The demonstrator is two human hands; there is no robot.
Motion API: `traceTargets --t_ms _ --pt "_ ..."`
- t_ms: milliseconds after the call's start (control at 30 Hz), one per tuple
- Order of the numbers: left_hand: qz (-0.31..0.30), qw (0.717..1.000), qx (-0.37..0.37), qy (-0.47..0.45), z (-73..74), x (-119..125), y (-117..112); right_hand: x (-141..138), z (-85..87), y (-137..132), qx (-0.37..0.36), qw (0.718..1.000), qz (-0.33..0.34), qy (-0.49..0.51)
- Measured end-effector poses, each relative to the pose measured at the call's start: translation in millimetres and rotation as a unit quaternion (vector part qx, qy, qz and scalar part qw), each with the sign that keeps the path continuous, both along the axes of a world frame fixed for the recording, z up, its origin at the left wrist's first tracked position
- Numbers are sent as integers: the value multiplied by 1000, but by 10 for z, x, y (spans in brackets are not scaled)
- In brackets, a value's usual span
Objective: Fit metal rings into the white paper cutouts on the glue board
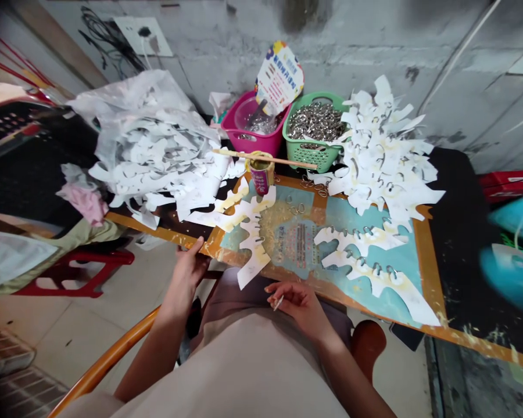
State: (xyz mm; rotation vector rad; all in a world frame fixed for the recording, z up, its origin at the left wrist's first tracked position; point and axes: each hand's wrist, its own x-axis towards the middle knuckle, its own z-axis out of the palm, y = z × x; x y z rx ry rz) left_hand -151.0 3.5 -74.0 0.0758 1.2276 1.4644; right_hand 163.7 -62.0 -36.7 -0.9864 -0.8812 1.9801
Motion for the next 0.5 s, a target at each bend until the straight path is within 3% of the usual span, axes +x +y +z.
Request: traceTargets --t_ms 167,367,500 --pt "-57 996 5 -74 95 -56 -196 38 -79 -47 -41 999 27 3" --pt "-82 984 31 -153 133 -34 -245 -35 -36 -19 48 995 71 -51" --pt "-64 990 17 -128 88 -83 -201 -87 16 5 57 994 57 -80"
